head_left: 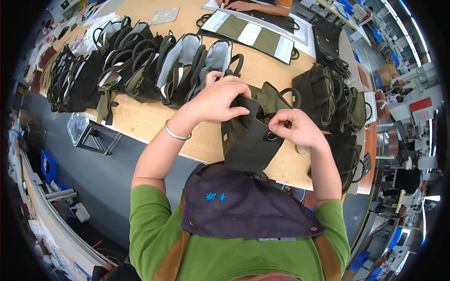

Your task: The recorder is attaching metal D-rings to fabric/leather loops on bags.

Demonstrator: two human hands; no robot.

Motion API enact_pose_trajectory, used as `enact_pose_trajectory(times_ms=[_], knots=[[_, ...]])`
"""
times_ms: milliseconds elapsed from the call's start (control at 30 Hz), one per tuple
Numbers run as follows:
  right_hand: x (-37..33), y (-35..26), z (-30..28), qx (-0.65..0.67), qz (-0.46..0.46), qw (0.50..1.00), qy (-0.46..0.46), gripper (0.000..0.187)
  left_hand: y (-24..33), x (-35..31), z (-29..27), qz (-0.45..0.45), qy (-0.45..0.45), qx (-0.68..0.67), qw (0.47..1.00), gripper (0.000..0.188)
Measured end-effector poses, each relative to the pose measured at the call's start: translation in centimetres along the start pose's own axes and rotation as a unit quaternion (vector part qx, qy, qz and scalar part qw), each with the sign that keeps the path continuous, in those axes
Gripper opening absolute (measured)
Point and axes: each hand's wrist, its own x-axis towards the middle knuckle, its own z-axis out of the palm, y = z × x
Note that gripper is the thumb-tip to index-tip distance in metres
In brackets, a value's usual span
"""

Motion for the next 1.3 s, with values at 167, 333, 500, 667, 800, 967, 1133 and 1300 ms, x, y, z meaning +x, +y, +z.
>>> enact_pose_trajectory(times_ms=[167,333,500,667,800,967,1133,1300], knots=[[-0.6,-1.7,2.0,-0.091,-0.039,0.989,0.113,0.016,0.2,0.9,0.3,0.006,-0.049,-0.05,0.998,0.028],[-0.7,-0.1,2.4,0.012,0.03,0.995,0.096,0.017,0.9,0.9,0.5,0.01,-0.042,-0.08,0.996,0.023],[-0.5,-0.5,3.0,0.06,-0.033,0.992,0.103,0.016,1.5,0.9,0.5,0.001,-0.045,-0.062,0.997,0.02],[-0.3,-0.7,3.9,0.019,-0.028,0.991,0.133,0.015,1.5,0.9,0.6,0.005,-0.04,-0.055,0.998,0.02],[-0.1,0.1,4.3,0.063,-0.035,0.988,0.133,0.015,1.5,0.7,0.6,-0.003,-0.051,-0.064,0.997,0.021],[-0.3,0.0,3.1,0.04,0.005,0.994,0.103,0.015,1.4,0.5,0.4,-0.008,-0.043,-0.063,0.997,0.022],[-0.1,0.8,3.7,0.072,0.017,0.992,0.101,0.017,1.5,0.7,0.3,-0.003,-0.054,-0.066,0.996,0.02],[-0.1,-1.5,2.9,0.037,0.04,0.997,0.052,0.017,1.5,0.4,0.4,0.007,-0.056,-0.07,0.996,0.018]])
